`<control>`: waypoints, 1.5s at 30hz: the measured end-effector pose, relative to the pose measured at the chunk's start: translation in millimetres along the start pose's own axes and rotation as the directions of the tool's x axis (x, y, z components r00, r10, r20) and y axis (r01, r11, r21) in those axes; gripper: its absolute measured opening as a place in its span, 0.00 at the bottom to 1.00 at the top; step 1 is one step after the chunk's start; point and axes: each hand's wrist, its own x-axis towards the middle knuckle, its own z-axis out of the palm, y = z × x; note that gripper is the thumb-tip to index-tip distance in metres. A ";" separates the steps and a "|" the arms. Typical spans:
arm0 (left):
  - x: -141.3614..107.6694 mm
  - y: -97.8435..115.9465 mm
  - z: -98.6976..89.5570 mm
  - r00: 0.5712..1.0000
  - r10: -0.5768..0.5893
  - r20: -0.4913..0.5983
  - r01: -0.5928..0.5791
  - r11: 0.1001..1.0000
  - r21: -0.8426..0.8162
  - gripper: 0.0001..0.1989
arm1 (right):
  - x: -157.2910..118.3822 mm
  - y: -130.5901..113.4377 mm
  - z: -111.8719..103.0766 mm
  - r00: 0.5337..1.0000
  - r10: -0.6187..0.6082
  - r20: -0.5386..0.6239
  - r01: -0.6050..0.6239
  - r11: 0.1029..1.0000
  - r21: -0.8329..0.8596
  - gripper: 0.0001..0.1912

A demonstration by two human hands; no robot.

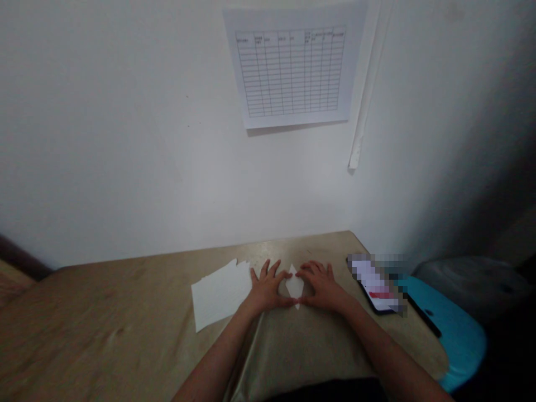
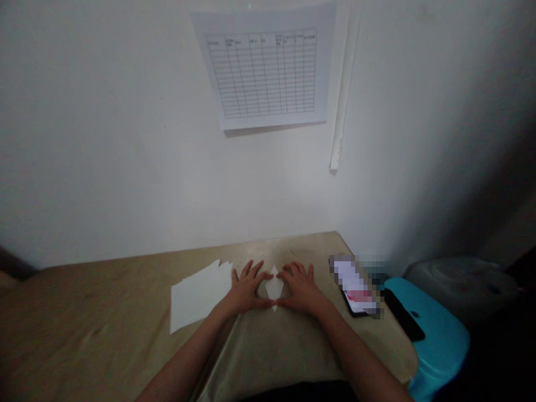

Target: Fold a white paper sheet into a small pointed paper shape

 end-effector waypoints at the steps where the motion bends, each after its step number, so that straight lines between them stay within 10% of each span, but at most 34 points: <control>1: -0.5 -0.2 -0.1 1.000 0.005 0.011 -0.005 1.000 0.004 0.45 | -0.3 -0.1 -0.6 1.000 -0.001 -0.002 0.001 1.000 0.002 0.38; 14: -4.0 -7.0 3.9 0.995 0.099 -0.008 -0.099 0.995 0.000 0.47 | 0.7 5.9 0.8 1.000 -0.015 -0.010 0.015 1.000 0.020 0.47; 21: 0.8 -8.5 4.6 0.998 0.054 -0.033 -0.054 0.998 -0.008 0.33 | 0.3 7.2 1.1 0.998 -0.002 -0.063 0.005 0.998 0.059 0.27; 45: 12.1 -6.9 -10.1 0.995 -0.029 0.093 0.027 0.999 0.021 0.49 | 10.2 -1.8 -4.4 0.995 0.098 0.034 -0.095 0.992 -0.087 0.40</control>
